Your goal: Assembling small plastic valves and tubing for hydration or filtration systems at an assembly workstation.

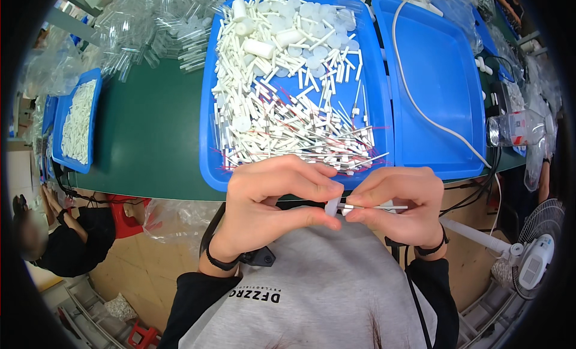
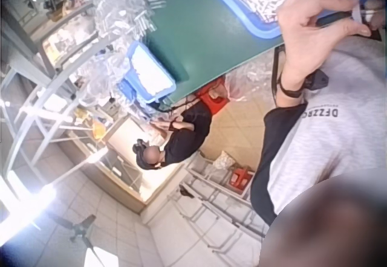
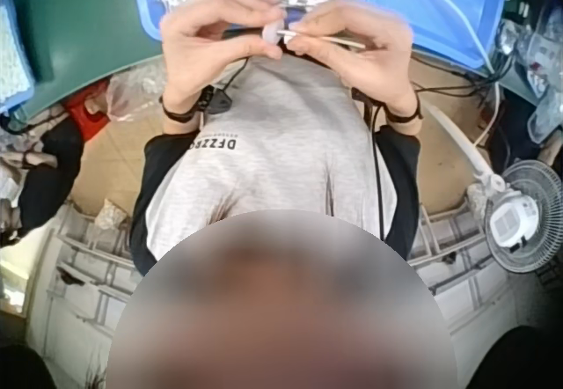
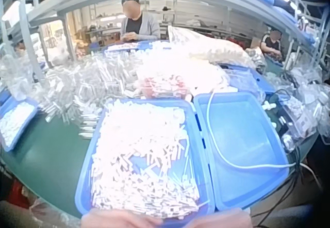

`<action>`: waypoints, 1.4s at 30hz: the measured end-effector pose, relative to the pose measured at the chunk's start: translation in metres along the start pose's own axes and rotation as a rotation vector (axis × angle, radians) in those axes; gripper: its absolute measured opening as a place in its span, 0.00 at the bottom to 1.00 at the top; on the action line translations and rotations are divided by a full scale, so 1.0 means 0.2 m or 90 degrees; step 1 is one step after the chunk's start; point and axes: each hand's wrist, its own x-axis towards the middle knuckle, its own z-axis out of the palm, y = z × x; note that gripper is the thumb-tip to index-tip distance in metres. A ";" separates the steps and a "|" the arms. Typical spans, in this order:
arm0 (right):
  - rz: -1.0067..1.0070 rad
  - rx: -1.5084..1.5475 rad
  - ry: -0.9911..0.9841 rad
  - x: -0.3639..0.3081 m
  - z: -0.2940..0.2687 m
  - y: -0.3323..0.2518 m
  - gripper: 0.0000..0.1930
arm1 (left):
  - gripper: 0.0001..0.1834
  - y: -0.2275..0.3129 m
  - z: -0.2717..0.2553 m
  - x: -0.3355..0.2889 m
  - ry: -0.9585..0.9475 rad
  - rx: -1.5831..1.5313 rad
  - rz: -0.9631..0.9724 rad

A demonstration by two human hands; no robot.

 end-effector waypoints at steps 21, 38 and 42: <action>0.228 0.185 0.038 -0.05 0.06 -0.05 0.12 | 0.18 0.04 0.01 -0.01 -0.013 0.138 0.051; -0.127 -0.801 -0.033 0.29 -0.13 0.34 0.18 | 0.09 0.05 -0.17 -0.15 0.250 0.091 -0.053; -0.077 -0.772 -0.034 0.32 -0.14 0.35 0.11 | 0.10 0.04 -0.18 -0.15 0.219 0.059 -0.072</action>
